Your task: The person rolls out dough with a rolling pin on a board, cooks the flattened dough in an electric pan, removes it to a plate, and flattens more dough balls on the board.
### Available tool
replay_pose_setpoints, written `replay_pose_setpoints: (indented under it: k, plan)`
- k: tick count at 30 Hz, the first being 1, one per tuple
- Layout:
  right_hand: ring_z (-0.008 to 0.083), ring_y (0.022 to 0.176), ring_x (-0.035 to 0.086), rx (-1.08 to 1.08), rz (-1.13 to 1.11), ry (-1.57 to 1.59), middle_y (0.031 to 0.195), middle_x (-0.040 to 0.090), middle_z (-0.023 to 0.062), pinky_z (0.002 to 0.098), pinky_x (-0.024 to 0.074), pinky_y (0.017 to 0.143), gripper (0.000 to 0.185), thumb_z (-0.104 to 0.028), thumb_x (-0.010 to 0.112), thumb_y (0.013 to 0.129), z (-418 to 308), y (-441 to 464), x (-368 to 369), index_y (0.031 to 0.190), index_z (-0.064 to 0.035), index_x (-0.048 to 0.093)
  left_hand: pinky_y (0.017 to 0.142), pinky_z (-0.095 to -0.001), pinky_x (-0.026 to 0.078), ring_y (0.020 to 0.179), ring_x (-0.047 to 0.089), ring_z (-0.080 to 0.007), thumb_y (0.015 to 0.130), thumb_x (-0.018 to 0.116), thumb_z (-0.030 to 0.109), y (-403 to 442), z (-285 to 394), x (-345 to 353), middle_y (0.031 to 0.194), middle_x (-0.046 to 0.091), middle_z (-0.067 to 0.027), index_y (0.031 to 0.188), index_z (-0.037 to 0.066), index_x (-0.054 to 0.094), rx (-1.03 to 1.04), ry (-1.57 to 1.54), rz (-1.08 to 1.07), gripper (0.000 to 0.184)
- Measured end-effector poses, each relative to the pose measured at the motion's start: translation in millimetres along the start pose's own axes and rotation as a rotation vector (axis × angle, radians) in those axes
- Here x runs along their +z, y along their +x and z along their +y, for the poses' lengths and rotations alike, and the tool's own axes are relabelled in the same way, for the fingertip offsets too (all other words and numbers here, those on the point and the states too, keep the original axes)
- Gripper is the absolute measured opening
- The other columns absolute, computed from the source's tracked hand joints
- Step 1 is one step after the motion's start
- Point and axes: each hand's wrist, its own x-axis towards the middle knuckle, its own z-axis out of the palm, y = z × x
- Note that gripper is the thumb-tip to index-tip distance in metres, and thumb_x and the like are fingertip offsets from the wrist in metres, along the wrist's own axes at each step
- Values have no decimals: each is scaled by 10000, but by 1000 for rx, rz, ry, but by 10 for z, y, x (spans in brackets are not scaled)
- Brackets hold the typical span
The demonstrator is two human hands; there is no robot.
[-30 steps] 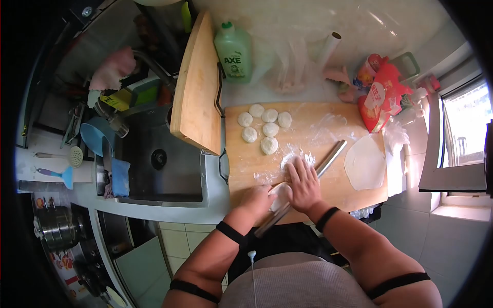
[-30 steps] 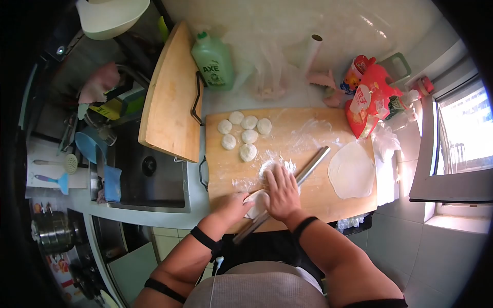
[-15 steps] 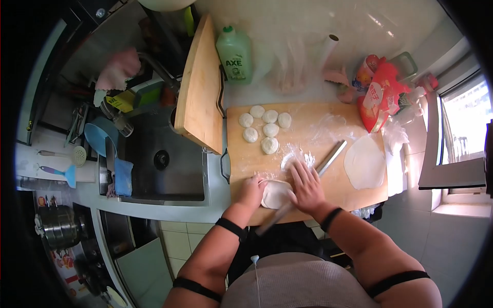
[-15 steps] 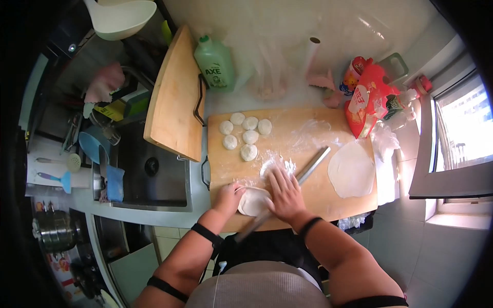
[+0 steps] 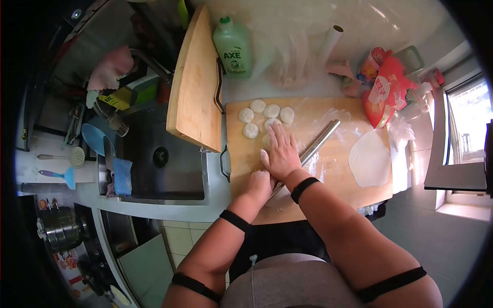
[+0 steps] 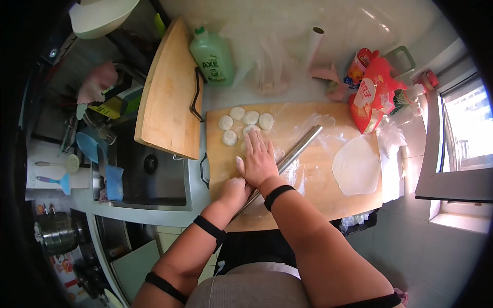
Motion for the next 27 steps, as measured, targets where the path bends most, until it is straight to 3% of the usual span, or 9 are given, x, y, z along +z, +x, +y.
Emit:
replay_pose_setpoints:
  k: [6,7,8,11,12,14,19,22,27]
  plan:
    - [348,1403,271,63,-57,62,1498,299,217,489,224,1129,719,-398,536,859,174,-494,-235,1414,14,339,757,-450,502,859,631,-398,871,607,276,-64,-118,-41,905,672,-218,922,9,671,-25,-156,49,279]
    - [352,1391,296,-52,21,-22,1490,316,215,488,229,1126,727,-394,560,843,320,-772,-229,1413,5,351,757,-450,502,859,631,-398,871,607,276,-103,-141,-32,905,672,-218,922,9,671,-19,-161,56,279]
    - [366,1383,307,-61,-130,-35,1485,326,214,495,234,1123,750,-409,584,824,369,-956,-435,1412,0,361,748,-438,506,851,636,-390,872,608,259,-155,-188,-2,896,673,-215,935,-1,665,-15,-229,113,273]
    - [399,1392,278,-119,-211,-61,1486,310,240,536,205,1128,762,-425,593,814,642,-1487,-583,1403,7,373,723,-413,516,819,650,-372,877,611,219,-296,-251,117,890,675,-221,983,-18,642,-41,-355,258,262]
    - [404,1388,281,-102,-213,-79,1484,308,248,541,210,1123,746,-423,580,820,626,-1516,-581,1400,2,380,730,-414,517,827,653,-371,880,608,217,-335,-216,36,902,673,-229,1002,-16,637,-155,-408,-7,264]
    - [408,1385,285,-86,-221,-92,1482,306,256,546,216,1119,731,-420,566,826,598,-1448,-537,1398,-3,386,765,-427,516,879,648,-384,871,615,234,-386,-163,-91,943,665,-250,1052,-5,628,-224,-484,-412,300]
    - [397,1364,312,1,-77,6,1469,318,257,499,244,1113,705,-401,535,848,189,-486,-266,1401,3,366,820,-466,496,919,623,-414,854,603,315,-99,-49,54,948,662,-238,959,4,668,-3,-152,-11,334]
    - [333,1416,245,46,-130,-12,1518,260,216,492,210,1137,731,-422,492,887,55,-49,-116,1434,23,302,819,-469,494,923,627,-407,860,597,320,129,75,-133,936,669,-230,954,15,687,-95,8,-94,331]
    - [331,1421,237,-3,-71,-30,1520,262,206,486,206,1142,733,-416,506,885,65,-49,-85,1439,15,297,816,-471,492,927,632,-395,868,587,314,144,14,-229,943,671,-229,956,47,709,-100,5,-144,307]
